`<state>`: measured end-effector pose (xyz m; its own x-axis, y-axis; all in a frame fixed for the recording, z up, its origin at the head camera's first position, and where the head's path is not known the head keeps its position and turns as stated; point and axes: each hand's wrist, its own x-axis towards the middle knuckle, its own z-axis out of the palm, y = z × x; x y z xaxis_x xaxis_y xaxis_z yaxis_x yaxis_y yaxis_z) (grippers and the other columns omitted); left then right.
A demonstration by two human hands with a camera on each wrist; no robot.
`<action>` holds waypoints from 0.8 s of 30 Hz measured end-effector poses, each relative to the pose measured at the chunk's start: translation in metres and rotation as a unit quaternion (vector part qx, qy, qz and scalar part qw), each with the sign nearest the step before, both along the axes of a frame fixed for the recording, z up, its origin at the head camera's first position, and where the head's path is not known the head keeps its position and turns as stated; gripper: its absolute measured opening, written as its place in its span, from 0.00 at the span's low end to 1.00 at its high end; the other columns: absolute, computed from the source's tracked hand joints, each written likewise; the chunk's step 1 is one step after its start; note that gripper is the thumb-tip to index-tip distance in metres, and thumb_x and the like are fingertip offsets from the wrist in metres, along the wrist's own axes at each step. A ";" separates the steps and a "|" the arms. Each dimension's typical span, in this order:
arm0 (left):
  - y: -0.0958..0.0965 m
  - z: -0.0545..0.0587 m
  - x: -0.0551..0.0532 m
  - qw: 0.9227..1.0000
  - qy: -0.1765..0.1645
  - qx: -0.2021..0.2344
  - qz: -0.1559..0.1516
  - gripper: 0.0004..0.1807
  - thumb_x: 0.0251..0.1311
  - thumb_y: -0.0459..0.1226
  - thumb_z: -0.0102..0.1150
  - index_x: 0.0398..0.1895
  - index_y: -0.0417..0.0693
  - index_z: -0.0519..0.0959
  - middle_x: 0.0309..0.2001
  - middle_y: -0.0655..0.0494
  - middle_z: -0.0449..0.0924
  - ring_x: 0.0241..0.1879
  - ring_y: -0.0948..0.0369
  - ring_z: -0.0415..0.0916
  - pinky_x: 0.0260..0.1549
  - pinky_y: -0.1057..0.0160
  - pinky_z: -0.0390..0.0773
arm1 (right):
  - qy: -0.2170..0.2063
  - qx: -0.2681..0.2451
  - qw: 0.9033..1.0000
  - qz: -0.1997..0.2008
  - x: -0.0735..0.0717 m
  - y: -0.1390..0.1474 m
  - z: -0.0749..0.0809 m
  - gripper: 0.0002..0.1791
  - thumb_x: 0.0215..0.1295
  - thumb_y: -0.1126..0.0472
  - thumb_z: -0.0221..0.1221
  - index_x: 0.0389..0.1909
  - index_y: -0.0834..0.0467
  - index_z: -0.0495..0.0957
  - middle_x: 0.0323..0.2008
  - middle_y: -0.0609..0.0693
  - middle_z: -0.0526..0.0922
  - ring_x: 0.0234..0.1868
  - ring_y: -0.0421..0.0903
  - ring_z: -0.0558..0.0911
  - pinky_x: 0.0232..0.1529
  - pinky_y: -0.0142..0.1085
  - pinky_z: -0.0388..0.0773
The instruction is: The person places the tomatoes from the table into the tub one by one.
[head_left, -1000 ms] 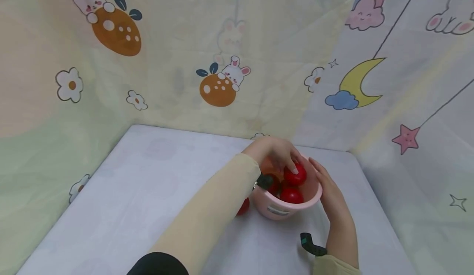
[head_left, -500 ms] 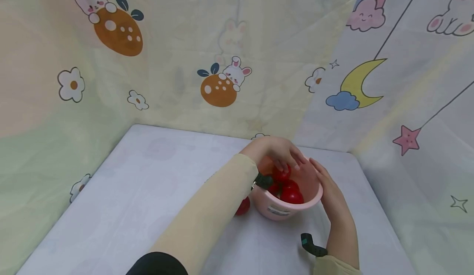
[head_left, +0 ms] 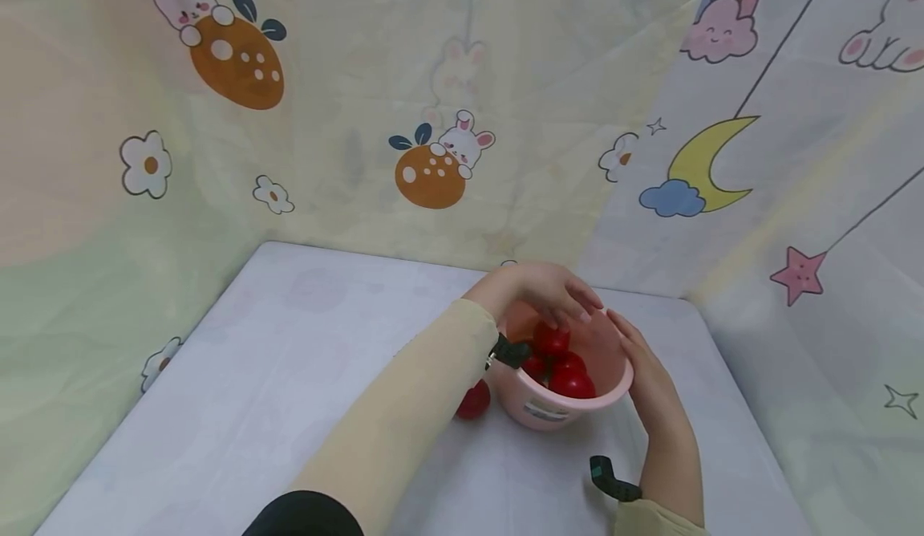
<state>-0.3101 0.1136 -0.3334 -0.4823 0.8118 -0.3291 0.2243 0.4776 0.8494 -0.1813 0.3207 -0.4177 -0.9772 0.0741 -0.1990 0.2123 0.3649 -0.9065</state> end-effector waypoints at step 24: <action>-0.165 -0.020 0.036 0.959 0.132 0.083 0.236 0.17 0.62 0.58 0.60 0.54 0.80 0.78 0.55 0.66 0.78 0.38 0.57 0.84 0.43 0.57 0.83 | 0.006 -0.005 1.000 0.006 -0.002 0.000 0.001 0.30 0.72 0.31 0.39 0.73 0.22 0.48 0.79 0.41 0.47 0.79 0.59 0.45 0.66 0.64 0.65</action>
